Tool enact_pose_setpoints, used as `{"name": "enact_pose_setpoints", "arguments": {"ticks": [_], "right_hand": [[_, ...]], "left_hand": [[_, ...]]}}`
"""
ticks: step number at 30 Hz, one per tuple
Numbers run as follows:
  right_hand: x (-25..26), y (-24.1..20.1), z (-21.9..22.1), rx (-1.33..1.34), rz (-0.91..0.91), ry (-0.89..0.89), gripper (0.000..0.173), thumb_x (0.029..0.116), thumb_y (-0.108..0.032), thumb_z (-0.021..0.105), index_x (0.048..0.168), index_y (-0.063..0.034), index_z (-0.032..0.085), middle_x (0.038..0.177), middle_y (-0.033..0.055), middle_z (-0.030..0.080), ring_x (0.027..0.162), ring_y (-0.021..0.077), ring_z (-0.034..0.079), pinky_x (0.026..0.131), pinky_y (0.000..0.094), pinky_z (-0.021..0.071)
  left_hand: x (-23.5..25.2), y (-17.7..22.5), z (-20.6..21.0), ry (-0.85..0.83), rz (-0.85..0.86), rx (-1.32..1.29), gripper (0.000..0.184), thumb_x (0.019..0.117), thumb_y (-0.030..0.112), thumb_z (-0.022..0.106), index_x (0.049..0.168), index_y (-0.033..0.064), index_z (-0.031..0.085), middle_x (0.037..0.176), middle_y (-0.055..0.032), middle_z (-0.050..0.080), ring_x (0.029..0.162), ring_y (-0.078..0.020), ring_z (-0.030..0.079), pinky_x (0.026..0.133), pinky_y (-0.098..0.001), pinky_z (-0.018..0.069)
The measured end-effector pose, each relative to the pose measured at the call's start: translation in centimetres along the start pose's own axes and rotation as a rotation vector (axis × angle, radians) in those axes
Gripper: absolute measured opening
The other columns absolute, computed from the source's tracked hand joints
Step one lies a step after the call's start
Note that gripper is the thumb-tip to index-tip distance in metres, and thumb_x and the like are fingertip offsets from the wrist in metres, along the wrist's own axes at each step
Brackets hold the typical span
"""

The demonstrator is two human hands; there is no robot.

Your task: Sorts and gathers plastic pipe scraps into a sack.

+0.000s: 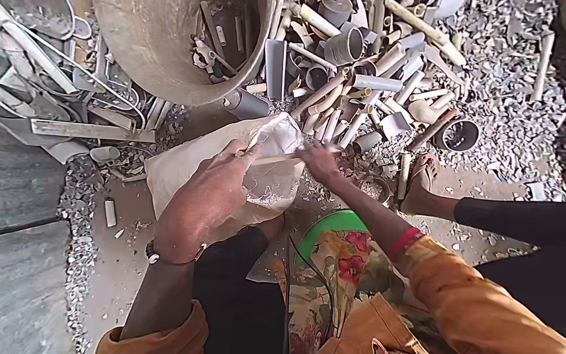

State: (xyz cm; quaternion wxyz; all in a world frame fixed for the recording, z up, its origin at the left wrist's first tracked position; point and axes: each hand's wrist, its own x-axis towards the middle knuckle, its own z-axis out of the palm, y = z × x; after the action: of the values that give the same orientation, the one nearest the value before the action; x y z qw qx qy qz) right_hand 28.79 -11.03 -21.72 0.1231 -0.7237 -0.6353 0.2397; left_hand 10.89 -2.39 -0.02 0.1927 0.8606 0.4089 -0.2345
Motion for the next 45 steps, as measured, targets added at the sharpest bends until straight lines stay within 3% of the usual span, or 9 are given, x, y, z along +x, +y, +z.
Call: {"name": "enact_pose_setpoints", "arguments": {"ticks": [3,6,14,17,22,31,36,40,45], "right_hand": [[3.2,-6.9,-0.1,0.101,-0.263,-0.113,0.047,0.092,-0.005,0.069,0.138,-0.015,0.066,0.153,0.0155,0.052,0.146,0.0397,0.041,0.116,0.0662,0.0286],[3.1,-8.5,1.0,0.225,-0.276,0.042,0.038,0.0897,-0.013,0.076,0.127,-0.009,0.071,0.139,0.0139,0.061,0.133,0.0344,0.052,0.106,0.0569,0.0426],[-11.0,13.8,4.6,0.34,1.046,0.198,0.062,0.0916,-0.022,0.072,0.143,0.0053,0.051,0.145,0.0338,0.049,0.133,0.0476,0.051,0.107,0.0609,0.0449],[-15.2,20.4,4.8,0.216,1.238,0.1,0.088,0.0875,-0.027,0.079,0.157,0.0009,0.032,0.153,0.0338,0.037,0.141,0.0471,0.043,0.11,0.0577,0.0431],[-14.7,23.4,4.8,0.142,1.215,-0.036,0.099,0.0778,-0.027,0.088,0.16,-0.0127,0.034,0.154,0.0397,0.029,0.136,0.0542,0.042,0.107,0.0579,0.0449],[-14.6,24.9,6.9,0.046,1.113,0.084,0.046,0.0845,-0.016,0.079,0.124,0.0032,0.065,0.148,0.0347,0.041,0.129,0.0505,0.049,0.099,0.0619,0.0463],[-14.7,25.1,6.4,0.206,1.035,0.189,0.093,0.0779,-0.005,0.083,0.158,-0.0137,0.035,0.156,0.0354,0.031,0.126,0.0543,0.053,0.096,0.063,0.0522],[-13.8,25.6,7.0,0.179,0.879,0.144,0.058,0.0818,-0.007,0.08,0.137,-0.0183,0.064,0.157,0.0327,0.031,0.13,0.0553,0.049,0.095,0.0669,0.0504],[-11.7,25.0,5.2,0.239,0.955,-0.132,0.055,0.0907,-0.012,0.074,0.143,-0.0086,0.057,0.152,0.0356,0.039,0.133,0.0536,0.048,0.104,0.0648,0.0455]], "left_hand": [[0.0,-0.7,0.4,0.037,0.057,-0.024,0.078,0.0817,0.003,0.083,0.152,0.0131,0.051,0.153,-0.0148,0.048,0.126,-0.0443,0.056,0.098,-0.0685,0.0462],[-0.1,-2.0,0.7,0.074,0.117,-0.028,0.078,0.0806,0.006,0.086,0.151,0.0102,0.052,0.149,-0.0171,0.05,0.126,-0.0443,0.056,0.096,-0.0712,0.0451],[-0.1,-2.8,1.1,0.084,0.118,0.016,0.081,0.0805,0.006,0.086,0.153,0.0155,0.051,0.152,-0.013,0.049,0.115,-0.0442,0.062,0.088,-0.0697,0.0498],[0.3,-3.2,1.9,0.061,0.118,0.04,0.084,0.0795,0.007,0.084,0.154,0.0197,0.05,0.152,-0.009,0.05,0.11,-0.0411,0.065,0.083,-0.0665,0.0533],[2.4,-2.8,2.1,-0.031,0.079,0.064,0.086,0.0801,0.005,0.081,0.157,0.0232,0.046,0.154,-0.0071,0.049,0.11,-0.0408,0.065,0.086,-0.0672,0.0522],[5.5,0.8,1.5,-0.206,0.016,0.12,0.083,0.084,-0.004,0.076,0.157,0.0175,0.044,0.154,-0.0126,0.048,0.125,-0.0451,0.057,0.097,-0.0692,0.0464],[5.2,1.3,1.4,-0.182,0.021,0.106,0.084,0.0833,-0.006,0.076,0.157,0.015,0.043,0.154,-0.0154,0.047,0.127,-0.0459,0.056,0.097,-0.0694,0.0457],[5.0,1.7,1.4,-0.212,0.005,0.1,0.081,0.086,-0.004,0.075,0.158,0.016,0.043,0.156,-0.0144,0.046,0.128,-0.0464,0.055,0.1,-0.0689,0.0438],[4.7,2.5,0.9,-0.231,-0.022,0.095,0.08,0.0883,-0.002,0.074,0.159,0.0164,0.041,0.157,-0.0142,0.045,0.131,-0.0442,0.053,0.103,-0.0664,0.0423]]}}
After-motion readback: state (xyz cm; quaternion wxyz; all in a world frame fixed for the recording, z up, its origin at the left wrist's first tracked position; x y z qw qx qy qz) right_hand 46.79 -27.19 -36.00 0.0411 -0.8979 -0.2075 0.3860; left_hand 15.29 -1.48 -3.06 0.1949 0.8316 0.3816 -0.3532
